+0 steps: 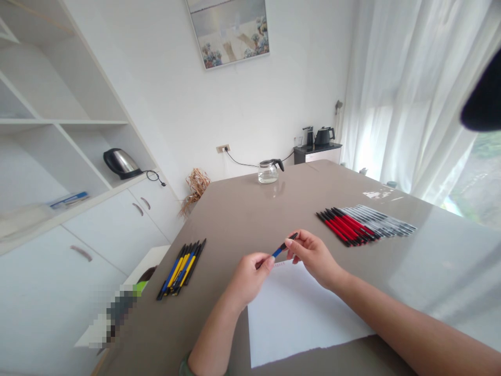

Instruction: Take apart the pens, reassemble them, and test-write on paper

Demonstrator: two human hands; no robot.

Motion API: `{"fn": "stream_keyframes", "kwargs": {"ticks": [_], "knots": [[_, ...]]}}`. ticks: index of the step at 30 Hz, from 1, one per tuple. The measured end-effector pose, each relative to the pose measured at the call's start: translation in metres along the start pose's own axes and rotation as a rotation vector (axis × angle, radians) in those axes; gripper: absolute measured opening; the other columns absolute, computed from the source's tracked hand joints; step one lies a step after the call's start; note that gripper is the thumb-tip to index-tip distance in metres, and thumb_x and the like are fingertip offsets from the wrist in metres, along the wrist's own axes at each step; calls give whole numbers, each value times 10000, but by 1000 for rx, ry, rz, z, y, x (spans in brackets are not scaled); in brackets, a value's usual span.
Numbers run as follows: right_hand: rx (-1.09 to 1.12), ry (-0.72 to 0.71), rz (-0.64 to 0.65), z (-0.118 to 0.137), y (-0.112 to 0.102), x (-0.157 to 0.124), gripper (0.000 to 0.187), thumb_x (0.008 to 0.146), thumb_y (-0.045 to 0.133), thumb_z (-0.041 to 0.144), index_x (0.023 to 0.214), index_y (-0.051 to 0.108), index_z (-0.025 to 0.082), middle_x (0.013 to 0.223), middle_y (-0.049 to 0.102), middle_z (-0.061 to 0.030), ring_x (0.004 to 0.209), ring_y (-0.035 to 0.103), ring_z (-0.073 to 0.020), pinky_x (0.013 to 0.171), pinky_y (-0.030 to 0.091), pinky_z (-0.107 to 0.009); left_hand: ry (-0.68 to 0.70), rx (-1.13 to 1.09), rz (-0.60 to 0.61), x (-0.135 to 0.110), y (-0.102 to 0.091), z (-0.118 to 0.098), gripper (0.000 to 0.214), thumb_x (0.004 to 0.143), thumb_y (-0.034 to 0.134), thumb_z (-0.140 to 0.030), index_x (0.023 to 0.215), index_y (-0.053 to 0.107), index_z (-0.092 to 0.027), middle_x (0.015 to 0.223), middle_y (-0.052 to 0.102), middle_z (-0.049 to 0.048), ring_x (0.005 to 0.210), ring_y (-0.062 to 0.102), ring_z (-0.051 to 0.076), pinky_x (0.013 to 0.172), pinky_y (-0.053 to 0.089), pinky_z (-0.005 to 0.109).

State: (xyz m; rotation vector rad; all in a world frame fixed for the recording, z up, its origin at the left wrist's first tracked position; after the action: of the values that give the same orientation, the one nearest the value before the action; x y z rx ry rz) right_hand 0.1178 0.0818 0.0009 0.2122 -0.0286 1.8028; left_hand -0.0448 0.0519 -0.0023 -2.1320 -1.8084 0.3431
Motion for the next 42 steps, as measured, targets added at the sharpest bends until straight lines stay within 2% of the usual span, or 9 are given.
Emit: {"fn": "stream_keyframes", "kwargs": {"ticks": [4,7,11,14,18,21,23,26,42], "knots": [[5,24,-9,0,-1,0,227,718,517,390,726,500,163,609,566,-1,550,512,-102,510,403,-234,-65,74,4,-2,0,-1,458,789,333,-486,806,615,-127,667,530,23,527,401,101,506,295,226],[-12,34,-8,-1,-1,1,234,721,515,395,745,504,162,604,564,-6,556,515,-108,508,406,-234,-24,123,-4,-2,-1,-4,384,776,392,-447,780,617,-136,638,505,9,562,410,110,522,297,224],[-23,21,-1,-2,0,1,245,723,510,402,756,507,159,589,555,-9,555,512,-112,502,407,-235,58,152,-78,0,-3,-5,273,728,494,-388,697,596,-137,659,500,5,616,436,117,558,321,221],[-19,19,2,-3,0,1,241,727,507,399,762,507,160,577,547,-6,553,508,-111,503,404,-237,39,118,-94,0,-3,-3,250,716,514,-386,709,571,-143,642,489,-5,591,433,109,546,325,216],[-4,6,1,-2,0,1,234,733,501,392,759,505,160,569,539,-1,546,499,-107,507,401,-238,13,30,-31,-1,-1,-3,308,739,464,-441,769,552,-148,629,482,-13,555,402,99,514,305,209],[9,5,6,-1,0,1,228,735,503,386,755,499,159,590,541,-2,547,495,-102,507,399,-236,-25,10,0,-1,0,-4,417,766,368,-505,735,557,-135,579,438,-20,514,352,92,486,279,213],[17,9,9,0,0,1,226,735,506,383,762,495,160,620,549,-6,554,496,-100,508,399,-235,-60,20,5,0,0,-3,474,778,307,-529,730,562,-132,541,389,-29,492,324,92,466,257,215],[23,7,9,0,1,0,228,733,509,384,772,493,160,639,552,-9,559,497,-100,508,400,-234,-61,77,-20,0,-2,-2,466,774,317,-526,737,564,-133,527,352,-36,498,322,96,460,240,214],[-18,-7,8,-3,-1,1,243,738,498,404,794,505,168,618,553,-9,562,504,-110,510,409,-242,15,102,-49,2,-2,0,361,776,384,-442,718,573,-139,545,422,-30,502,355,89,475,259,209]]}}
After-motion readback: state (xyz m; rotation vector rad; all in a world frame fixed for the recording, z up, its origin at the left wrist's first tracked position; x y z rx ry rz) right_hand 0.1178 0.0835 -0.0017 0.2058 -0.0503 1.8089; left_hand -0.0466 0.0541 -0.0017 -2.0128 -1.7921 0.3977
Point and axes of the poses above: each hand's wrist, its own x-axis towards the middle knuckle, its own y-axis out of the palm, z = x × y, the point moved 1 cm from there along x, towards the middle knuckle
